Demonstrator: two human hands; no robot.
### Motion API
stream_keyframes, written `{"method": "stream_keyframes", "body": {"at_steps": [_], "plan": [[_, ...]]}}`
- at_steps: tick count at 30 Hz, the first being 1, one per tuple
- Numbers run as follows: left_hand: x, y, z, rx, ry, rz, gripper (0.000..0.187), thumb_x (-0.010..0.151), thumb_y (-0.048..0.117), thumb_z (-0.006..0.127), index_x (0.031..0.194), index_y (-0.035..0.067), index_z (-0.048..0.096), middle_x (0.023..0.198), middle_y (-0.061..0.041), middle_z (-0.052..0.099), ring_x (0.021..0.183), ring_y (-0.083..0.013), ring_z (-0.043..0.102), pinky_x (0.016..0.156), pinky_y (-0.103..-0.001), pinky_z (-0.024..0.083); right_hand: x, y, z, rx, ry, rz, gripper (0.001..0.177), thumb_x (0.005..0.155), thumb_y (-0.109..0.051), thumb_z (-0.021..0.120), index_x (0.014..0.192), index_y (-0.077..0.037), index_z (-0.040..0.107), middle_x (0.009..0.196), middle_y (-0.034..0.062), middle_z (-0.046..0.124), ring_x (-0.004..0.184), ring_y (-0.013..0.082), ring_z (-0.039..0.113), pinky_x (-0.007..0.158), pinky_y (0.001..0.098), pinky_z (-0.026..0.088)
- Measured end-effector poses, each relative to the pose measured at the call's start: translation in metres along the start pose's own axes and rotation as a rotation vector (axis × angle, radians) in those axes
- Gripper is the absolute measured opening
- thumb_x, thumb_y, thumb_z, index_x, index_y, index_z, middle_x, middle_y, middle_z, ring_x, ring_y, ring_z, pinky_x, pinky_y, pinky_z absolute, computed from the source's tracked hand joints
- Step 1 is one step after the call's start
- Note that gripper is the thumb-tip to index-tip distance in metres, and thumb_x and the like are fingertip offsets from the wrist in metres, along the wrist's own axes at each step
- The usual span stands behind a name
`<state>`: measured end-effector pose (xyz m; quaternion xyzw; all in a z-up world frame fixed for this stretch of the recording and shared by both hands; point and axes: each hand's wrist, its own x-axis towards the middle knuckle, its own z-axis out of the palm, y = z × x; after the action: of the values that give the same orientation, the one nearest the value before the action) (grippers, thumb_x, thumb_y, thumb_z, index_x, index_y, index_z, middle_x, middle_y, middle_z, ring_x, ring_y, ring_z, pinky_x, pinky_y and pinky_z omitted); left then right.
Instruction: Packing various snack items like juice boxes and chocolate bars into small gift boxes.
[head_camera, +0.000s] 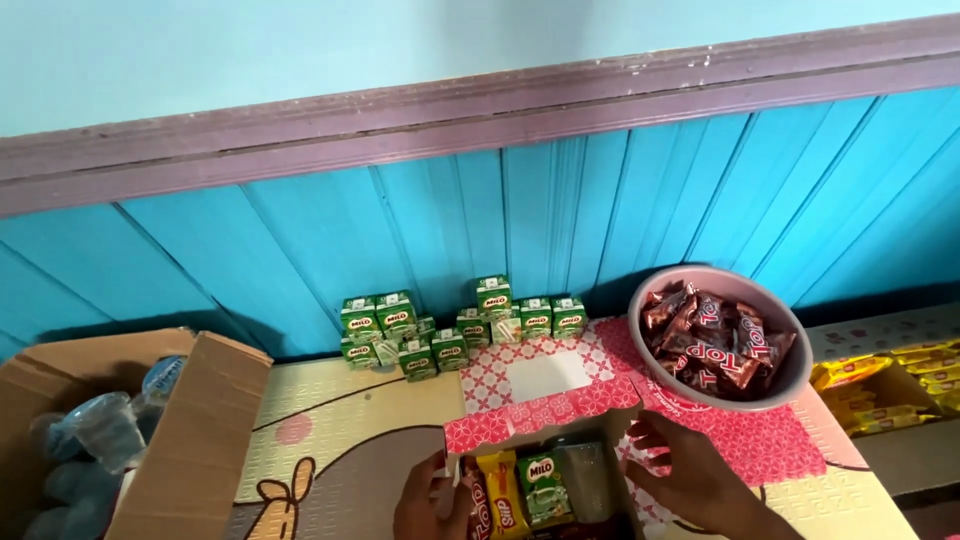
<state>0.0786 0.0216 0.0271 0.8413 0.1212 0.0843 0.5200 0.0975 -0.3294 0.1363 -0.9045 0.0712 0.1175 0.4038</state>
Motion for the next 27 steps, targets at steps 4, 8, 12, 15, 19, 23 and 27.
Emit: {"method": "stream_keyframes", "body": {"at_steps": [4,8,12,15,19,23,27], "plan": [[0.005,-0.012,0.008,-0.014,-0.034,-0.007,0.051,0.077,0.024,0.082,0.124,0.009,0.069,0.103,-0.008,0.08,0.082,-0.0182,0.08,0.072,-0.03,0.067,0.0,-0.01,0.004,0.031,-0.025,0.008,0.041,0.078,-0.022,0.087,0.115,-0.013,0.073,0.107,0.0003,0.085,0.091,0.0124,0.083,0.081,0.0262,0.069],[0.003,-0.007,0.009,-0.028,0.017,0.038,0.041,0.077,0.02,0.083,0.116,0.009,0.073,0.089,-0.006,0.081,0.068,-0.0134,0.079,0.065,-0.026,0.066,0.002,-0.018,0.006,0.052,-0.013,0.082,0.032,0.08,-0.017,0.087,0.11,-0.01,0.075,0.101,0.0022,0.085,0.088,0.0133,0.085,0.08,0.0259,0.071],[0.004,0.005,0.004,-0.001,0.023,0.042,0.039,0.076,0.02,0.082,0.112,0.008,0.075,0.084,-0.007,0.081,0.068,-0.0153,0.077,0.067,-0.028,0.065,0.012,-0.005,0.012,0.058,0.011,0.036,0.025,0.08,-0.014,0.087,0.1,-0.006,0.076,0.088,0.004,0.087,0.077,0.0128,0.086,0.07,0.0244,0.07],[0.008,0.008,0.002,0.093,0.058,0.075,0.035,0.076,0.028,0.082,0.106,0.01,0.078,0.085,-0.006,0.081,0.067,-0.0184,0.077,0.065,-0.029,0.063,0.015,-0.002,0.015,0.052,0.026,0.01,0.023,0.079,-0.014,0.087,0.097,-0.003,0.077,0.085,0.0055,0.087,0.072,0.0132,0.085,0.067,0.0241,0.07],[0.012,0.0,0.002,0.108,0.055,0.109,0.037,0.079,0.027,0.08,0.112,0.01,0.077,0.092,-0.006,0.083,0.074,-0.0175,0.083,0.069,-0.027,0.067,0.019,0.005,0.018,0.003,0.04,0.004,0.02,0.081,-0.018,0.085,0.093,-0.005,0.077,0.082,0.0043,0.086,0.068,0.012,0.082,0.065,0.0238,0.068],[0.011,0.005,-0.003,0.12,0.093,0.135,0.034,0.079,0.029,0.08,0.109,0.013,0.08,0.087,-0.004,0.084,0.068,-0.0153,0.081,0.063,-0.027,0.064,0.019,0.003,0.016,-0.102,0.04,0.012,0.021,0.083,-0.019,0.082,0.099,-0.007,0.078,0.086,0.004,0.086,0.07,0.0118,0.082,0.065,0.0247,0.067],[0.007,0.022,-0.009,0.106,0.049,0.075,0.031,0.081,0.028,0.079,0.106,0.01,0.08,0.084,-0.005,0.084,0.071,-0.0151,0.082,0.066,-0.026,0.065,0.024,0.01,0.02,-0.116,0.062,-0.018,0.019,0.082,-0.018,0.08,0.097,-0.006,0.076,0.084,0.0044,0.086,0.067,0.0136,0.083,0.062,0.0256,0.068]]}}
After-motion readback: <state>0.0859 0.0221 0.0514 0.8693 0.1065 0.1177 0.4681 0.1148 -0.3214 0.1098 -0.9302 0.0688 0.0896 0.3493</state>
